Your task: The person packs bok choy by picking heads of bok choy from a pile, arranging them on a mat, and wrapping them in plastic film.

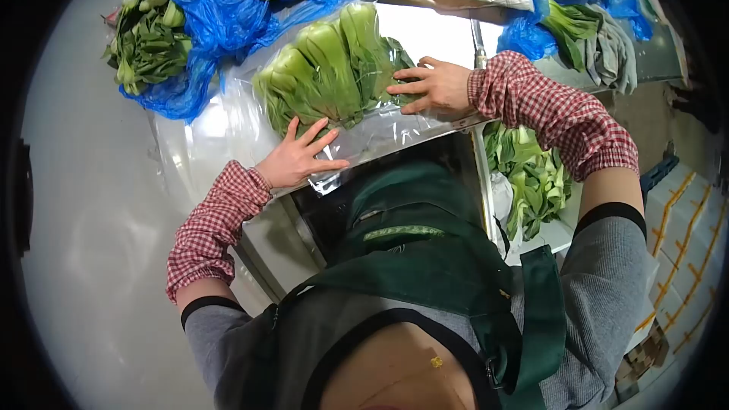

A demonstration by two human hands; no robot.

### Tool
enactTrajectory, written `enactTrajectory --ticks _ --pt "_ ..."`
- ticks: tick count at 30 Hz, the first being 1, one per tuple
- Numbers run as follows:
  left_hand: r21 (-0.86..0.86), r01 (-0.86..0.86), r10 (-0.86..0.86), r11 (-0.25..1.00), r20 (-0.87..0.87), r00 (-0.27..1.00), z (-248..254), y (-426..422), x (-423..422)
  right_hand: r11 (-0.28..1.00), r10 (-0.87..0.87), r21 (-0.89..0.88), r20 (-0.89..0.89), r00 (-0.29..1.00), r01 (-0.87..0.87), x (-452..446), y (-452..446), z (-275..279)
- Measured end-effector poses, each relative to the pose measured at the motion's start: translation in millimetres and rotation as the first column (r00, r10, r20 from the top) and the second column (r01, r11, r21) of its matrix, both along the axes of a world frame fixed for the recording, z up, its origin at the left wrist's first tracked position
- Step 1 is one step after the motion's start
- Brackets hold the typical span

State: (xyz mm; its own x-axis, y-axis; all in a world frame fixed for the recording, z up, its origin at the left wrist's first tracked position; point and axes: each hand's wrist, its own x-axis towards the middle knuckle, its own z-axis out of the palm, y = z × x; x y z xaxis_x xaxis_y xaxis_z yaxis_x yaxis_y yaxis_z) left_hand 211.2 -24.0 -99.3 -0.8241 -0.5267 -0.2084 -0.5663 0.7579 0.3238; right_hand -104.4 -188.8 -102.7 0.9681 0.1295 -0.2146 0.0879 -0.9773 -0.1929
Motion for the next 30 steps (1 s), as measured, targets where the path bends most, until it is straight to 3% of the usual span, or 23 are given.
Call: enactTrajectory --ticks 3,6,7,9,11,12,13,14,15,16,17,18,19,20,22,25,28,29,30 --pt "-0.034 -0.027 0.030 0.999 0.101 0.994 -1.3 0.0 -3.5 0.998 0.054 0.015 0.114 0.992 -0.056 -2.9 -7.2 -13.4" --pt "-0.200 -0.216 0.200 0.956 -0.096 0.975 -28.5 12.8 -5.0 0.989 0.083 0.105 0.160 0.984 -0.101 -2.8 -13.6 -15.9" --pt "-0.201 -0.231 0.216 0.952 -0.092 0.972 -29.9 13.2 -4.3 0.978 0.075 0.183 0.146 0.986 -0.101 -1.0 -15.6 -10.7" --pt "-0.077 -0.332 0.300 0.940 -0.276 0.913 -31.2 14.1 -3.6 0.959 0.077 0.260 0.135 0.988 -0.110 0.9 -23.6 -3.9" --pt "-0.010 -0.384 0.355 0.923 -0.356 0.864 -29.0 15.9 -4.8 0.721 -0.144 0.682 -0.028 0.989 0.124 1.1 -32.9 4.5" --pt "0.223 -0.464 0.511 0.857 -0.486 0.709 -27.2 18.0 -6.0 0.519 -0.217 0.820 -0.148 0.965 0.242 -0.5 -33.5 4.8" --pt "0.452 -0.477 0.656 0.754 -0.555 0.512 -25.2 20.3 -7.9 0.523 -0.209 0.820 -0.143 0.968 0.234 -4.1 -34.0 2.0" --pt "0.653 -0.424 0.777 0.628 -0.559 0.290 -22.7 19.7 -9.2 0.373 -0.279 0.886 -0.177 0.944 0.277 -7.6 -39.6 -0.8" --pt "0.640 -0.436 0.772 0.633 -0.566 0.289 -24.3 19.0 -9.9 0.213 -0.342 0.929 -0.219 0.914 0.302 -9.1 -46.2 -3.3" --pt "0.686 -0.396 0.777 0.611 -0.615 0.133 -32.1 21.5 -11.2 0.045 -0.395 0.949 -0.271 0.878 0.313 -8.0 -47.6 -4.9" --pt "0.724 -0.346 0.765 0.596 -0.644 -0.029 -42.1 23.7 -13.2 0.058 -0.392 0.950 -0.260 0.882 0.306 -6.4 -44.9 -6.4" --pt "0.756 -0.286 0.736 0.589 -0.648 -0.195 -50.2 24.6 -16.4 0.027 -0.536 0.969 -0.194 0.822 0.246 -5.6 -38.8 -6.6" --pt "0.749 -0.293 0.728 0.594 -0.655 -0.200 -54.9 24.0 -20.1 0.002 -0.665 0.984 -0.132 0.735 0.178 -4.5 -31.5 -7.2" --pt "0.772 -0.222 0.696 0.595 -0.633 -0.338 -58.7 20.8 -23.3 -0.009 -0.776 0.995 -0.070 0.627 0.100 -0.9 -28.6 -8.1" --pt "0.787 -0.067 0.611 0.614 -0.527 -0.591 -62.7 16.6 -29.9 0.021 -0.798 0.998 -0.016 0.602 0.055 6.2 -27.9 -11.5" --pt "0.821 -0.164 0.600 0.546 -0.521 -0.607 -57.6 18.9 -35.4 0.072 -0.850 0.997 0.081 0.520 -0.037 20.3 -25.2 -7.2" --pt "0.838 -0.247 0.576 0.487 -0.520 -0.630 -42.7 16.8 -40.5 0.118 -0.965 0.984 0.081 0.248 0.137 50.5 -12.3 -1.7" --pt "0.843 -0.279 0.561 0.460 -0.520 -0.644 -36.6 16.4 -42.7 0.123 -0.963 0.984 0.086 0.256 0.132 56.6 -12.7 -4.1" --pt "0.847 -0.310 0.545 0.432 -0.520 -0.658 -32.8 15.6 -44.5 0.125 -0.979 0.985 0.102 0.179 0.123 63.1 -14.2 -8.5"
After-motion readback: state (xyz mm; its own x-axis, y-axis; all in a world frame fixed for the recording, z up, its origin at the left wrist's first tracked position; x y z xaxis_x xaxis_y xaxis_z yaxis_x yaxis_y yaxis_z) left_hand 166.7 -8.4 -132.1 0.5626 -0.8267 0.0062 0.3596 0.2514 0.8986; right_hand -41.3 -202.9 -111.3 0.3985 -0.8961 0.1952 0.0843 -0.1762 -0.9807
